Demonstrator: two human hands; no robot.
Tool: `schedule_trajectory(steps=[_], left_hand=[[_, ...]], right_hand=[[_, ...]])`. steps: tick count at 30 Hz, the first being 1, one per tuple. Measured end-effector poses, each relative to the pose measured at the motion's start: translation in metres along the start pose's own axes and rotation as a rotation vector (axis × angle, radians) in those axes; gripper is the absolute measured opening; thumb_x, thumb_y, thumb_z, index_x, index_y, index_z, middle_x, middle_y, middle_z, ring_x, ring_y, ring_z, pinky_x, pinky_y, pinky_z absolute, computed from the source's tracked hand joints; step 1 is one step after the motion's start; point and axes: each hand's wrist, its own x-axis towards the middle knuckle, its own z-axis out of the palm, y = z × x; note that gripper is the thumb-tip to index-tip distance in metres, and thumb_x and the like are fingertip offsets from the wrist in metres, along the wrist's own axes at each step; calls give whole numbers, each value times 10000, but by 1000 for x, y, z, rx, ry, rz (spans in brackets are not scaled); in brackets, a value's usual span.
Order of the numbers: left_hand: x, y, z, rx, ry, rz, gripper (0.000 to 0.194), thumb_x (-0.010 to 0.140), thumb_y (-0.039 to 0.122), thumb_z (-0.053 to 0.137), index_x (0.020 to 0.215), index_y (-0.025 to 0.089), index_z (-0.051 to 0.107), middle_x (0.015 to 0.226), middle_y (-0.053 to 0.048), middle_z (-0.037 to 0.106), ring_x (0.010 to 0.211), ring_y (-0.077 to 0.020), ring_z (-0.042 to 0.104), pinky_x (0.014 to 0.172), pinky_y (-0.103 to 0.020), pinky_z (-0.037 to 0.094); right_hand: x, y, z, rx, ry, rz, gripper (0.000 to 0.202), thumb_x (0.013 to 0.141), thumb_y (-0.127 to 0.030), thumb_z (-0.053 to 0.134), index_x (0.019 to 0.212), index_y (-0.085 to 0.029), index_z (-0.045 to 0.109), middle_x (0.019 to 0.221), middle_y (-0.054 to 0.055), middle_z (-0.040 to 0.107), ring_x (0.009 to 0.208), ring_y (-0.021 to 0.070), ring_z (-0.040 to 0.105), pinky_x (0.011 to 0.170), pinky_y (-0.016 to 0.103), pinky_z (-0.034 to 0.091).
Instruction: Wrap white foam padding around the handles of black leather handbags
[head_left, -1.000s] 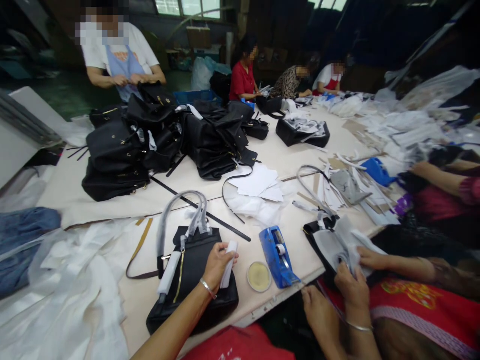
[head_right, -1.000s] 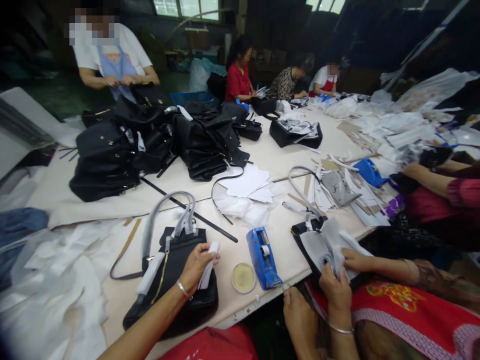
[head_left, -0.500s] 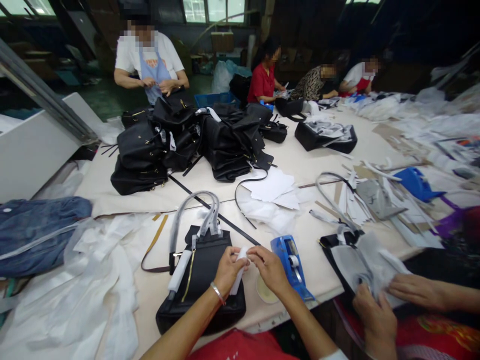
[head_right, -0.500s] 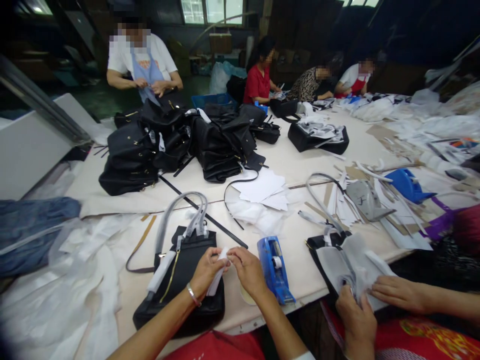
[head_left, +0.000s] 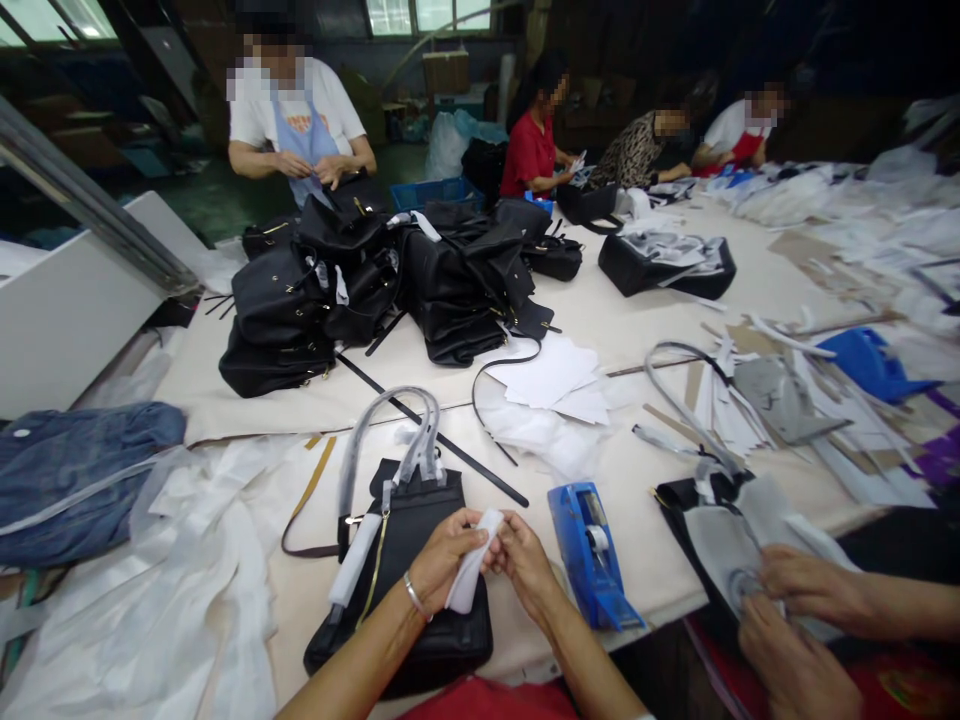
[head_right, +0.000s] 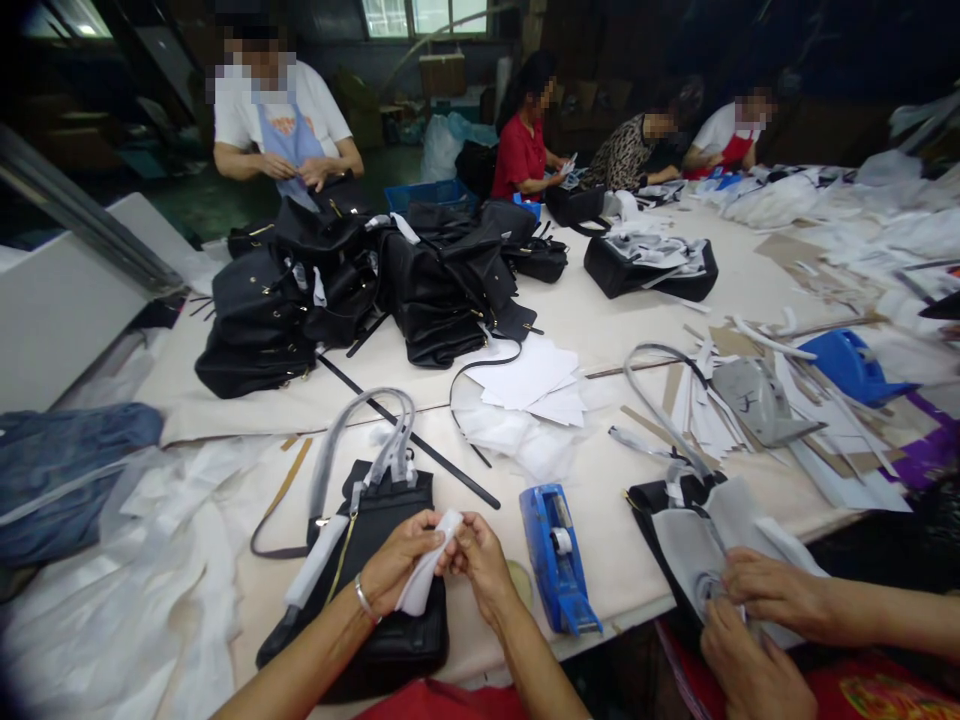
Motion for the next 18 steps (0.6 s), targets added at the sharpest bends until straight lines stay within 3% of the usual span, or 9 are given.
schedule_trajectory(steps=[2, 6, 9, 13, 18], left_hand=[[1, -1, 0, -5, 29, 3, 323, 690, 294, 717, 908, 137, 537, 723, -60, 657, 550, -106, 580, 531, -216, 419], [3, -7, 1, 81, 130, 55, 378, 669, 349, 724, 921, 158, 517, 732, -49, 663, 544, -107, 570, 522, -217, 409], [6, -14, 4, 220, 143, 140, 356, 696, 364, 700, 914, 176, 490, 694, -15, 646, 544, -111, 570, 525, -214, 408], [9, -22, 3, 375, 157, 262, 318, 717, 347, 684, 895, 194, 469, 702, 9, 633, 593, -118, 582, 573, -221, 435], [7, -23, -1, 401, 185, 254, 435, 681, 356, 719, 972, 197, 438, 755, -3, 644, 594, -128, 595, 581, -238, 450]], right_hand=[[-2, -1, -2, -30, 8, 27, 353, 805, -499, 547, 952, -179, 516, 677, -4, 558, 520, 110, 517, 483, 229, 406], [-1, -22, -11, -302, 148, -82, 394, 732, -441, 646, 1019, -192, 544, 824, 28, 599, 620, 137, 551, 528, 246, 436], [2, -36, -9, -387, 50, -113, 371, 795, -397, 570, 1116, -213, 530, 818, 17, 600, 668, 149, 576, 575, 260, 472], [9, -43, 0, -600, -65, -183, 291, 821, -366, 531, 1070, -221, 578, 792, 2, 599, 651, 138, 556, 578, 254, 467], [17, -43, 4, -634, -177, -224, 287, 826, -380, 523, 1052, -212, 577, 767, -12, 586, 614, 118, 536, 547, 225, 432]])
